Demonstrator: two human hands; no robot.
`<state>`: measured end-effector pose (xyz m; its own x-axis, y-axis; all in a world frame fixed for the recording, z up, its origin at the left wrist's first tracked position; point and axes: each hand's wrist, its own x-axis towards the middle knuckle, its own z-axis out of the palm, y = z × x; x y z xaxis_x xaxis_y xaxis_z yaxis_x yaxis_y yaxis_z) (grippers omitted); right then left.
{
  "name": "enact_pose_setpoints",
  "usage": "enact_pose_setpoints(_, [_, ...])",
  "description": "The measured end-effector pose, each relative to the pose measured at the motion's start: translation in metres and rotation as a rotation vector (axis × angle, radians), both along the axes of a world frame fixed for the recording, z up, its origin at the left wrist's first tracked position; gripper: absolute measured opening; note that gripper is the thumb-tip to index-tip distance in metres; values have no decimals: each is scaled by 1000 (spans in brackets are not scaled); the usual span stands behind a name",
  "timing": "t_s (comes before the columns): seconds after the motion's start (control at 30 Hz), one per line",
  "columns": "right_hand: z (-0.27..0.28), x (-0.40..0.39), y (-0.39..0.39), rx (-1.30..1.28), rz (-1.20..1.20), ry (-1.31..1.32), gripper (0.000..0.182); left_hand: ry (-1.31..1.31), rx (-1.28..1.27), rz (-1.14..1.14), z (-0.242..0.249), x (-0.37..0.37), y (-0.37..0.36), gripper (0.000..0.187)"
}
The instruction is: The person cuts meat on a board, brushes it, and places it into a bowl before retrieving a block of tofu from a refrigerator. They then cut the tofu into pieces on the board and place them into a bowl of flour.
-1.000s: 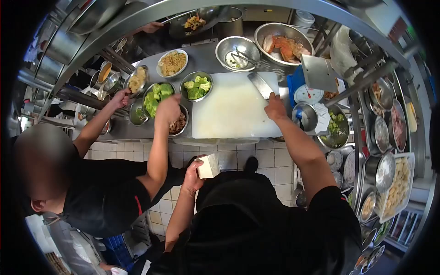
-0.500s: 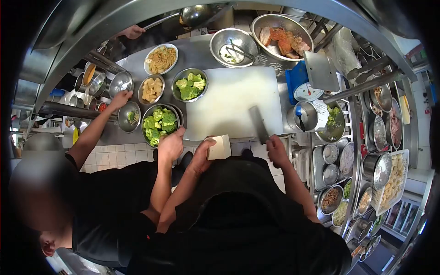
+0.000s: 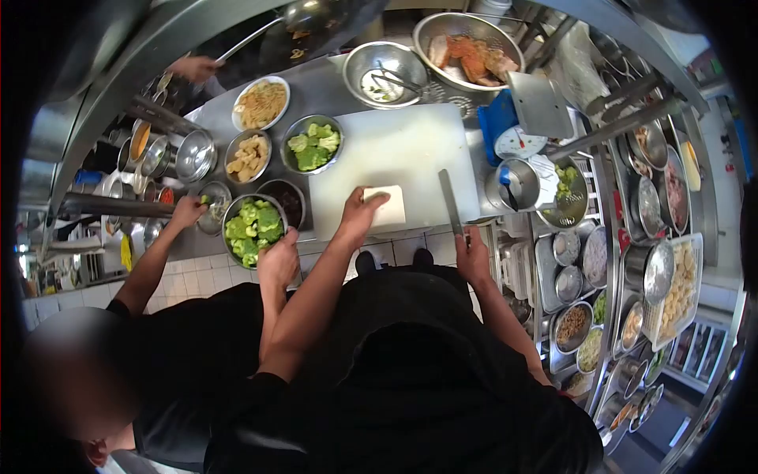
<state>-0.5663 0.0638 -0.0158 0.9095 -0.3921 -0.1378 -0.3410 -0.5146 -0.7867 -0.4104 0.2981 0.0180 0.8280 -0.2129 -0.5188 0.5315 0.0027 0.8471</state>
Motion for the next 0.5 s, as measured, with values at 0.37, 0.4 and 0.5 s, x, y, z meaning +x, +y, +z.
enact_pose_setpoints(0.37, [6, 18, 25, -11, 128, -56, 47, -208, 751, -279, -1, 38, -96, 72])
enact_pose_setpoints(0.4, [2, 19, 25, -28, 130, -62, 48, -205, 755, -288, -2, 36, -99, 72])
enact_pose_setpoints(0.5, [4, 22, 18, -1, 117, -17, 47, -255, 645, -278, -14, 35, -103, 70])
